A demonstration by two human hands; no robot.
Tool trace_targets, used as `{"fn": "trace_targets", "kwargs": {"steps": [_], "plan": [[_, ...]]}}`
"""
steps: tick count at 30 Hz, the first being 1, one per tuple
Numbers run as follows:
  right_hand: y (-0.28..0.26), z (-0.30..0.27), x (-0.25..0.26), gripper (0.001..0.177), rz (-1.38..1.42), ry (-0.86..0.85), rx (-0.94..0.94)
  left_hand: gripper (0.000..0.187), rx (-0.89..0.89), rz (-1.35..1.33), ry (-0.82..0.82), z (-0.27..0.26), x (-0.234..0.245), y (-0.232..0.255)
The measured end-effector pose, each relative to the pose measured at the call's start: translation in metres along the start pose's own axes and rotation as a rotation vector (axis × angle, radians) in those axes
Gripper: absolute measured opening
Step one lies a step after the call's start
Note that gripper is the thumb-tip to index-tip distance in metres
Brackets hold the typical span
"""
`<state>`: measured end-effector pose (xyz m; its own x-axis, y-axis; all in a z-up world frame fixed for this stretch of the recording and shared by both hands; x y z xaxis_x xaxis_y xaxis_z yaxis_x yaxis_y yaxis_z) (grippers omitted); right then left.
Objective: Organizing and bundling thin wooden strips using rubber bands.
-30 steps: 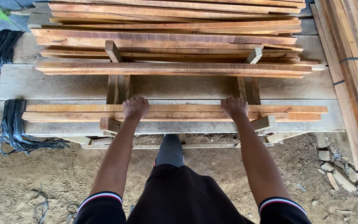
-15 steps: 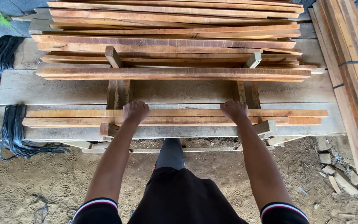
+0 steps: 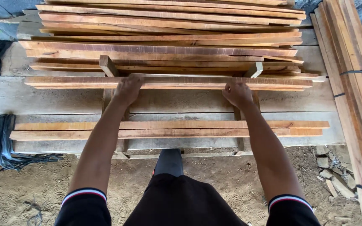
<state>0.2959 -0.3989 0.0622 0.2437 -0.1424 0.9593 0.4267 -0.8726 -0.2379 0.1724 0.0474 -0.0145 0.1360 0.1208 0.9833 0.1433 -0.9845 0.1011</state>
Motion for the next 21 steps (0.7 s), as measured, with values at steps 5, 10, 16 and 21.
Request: {"fn": "trace_targets", "kwargs": {"steps": [5, 10, 16, 21], "plan": [[-0.004, 0.048, -0.004, 0.047, -0.204, 0.246, 0.272, 0.068, -0.158, 0.167, 0.066, 0.008, 0.049, 0.012], [0.001, 0.086, -0.039, 0.072, -0.263, 0.001, 0.196, 0.085, 0.041, 0.186, -0.324, 0.036, -0.045, -0.023], [0.009, 0.089, -0.060, 0.075, -0.299, -0.178, 0.071, 0.052, 0.062, 0.081, -0.185, 0.037, -0.052, -0.030], [0.010, 0.090, -0.057, 0.061, -0.254, -0.080, 0.130, 0.055, 0.029, 0.087, -0.168, 0.043, -0.057, -0.037]]}}
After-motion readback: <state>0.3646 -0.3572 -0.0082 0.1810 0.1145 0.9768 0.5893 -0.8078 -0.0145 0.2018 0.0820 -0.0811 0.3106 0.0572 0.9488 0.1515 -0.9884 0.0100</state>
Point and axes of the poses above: each hand's wrist, its own z-axis towards the middle knuckle, its own x-axis out of the back of the hand, y = z × x, the point moved 10 cm from there along z, towards the middle knuckle, and after that the axes turned 2 degrees about x, right-handed, at the moved point
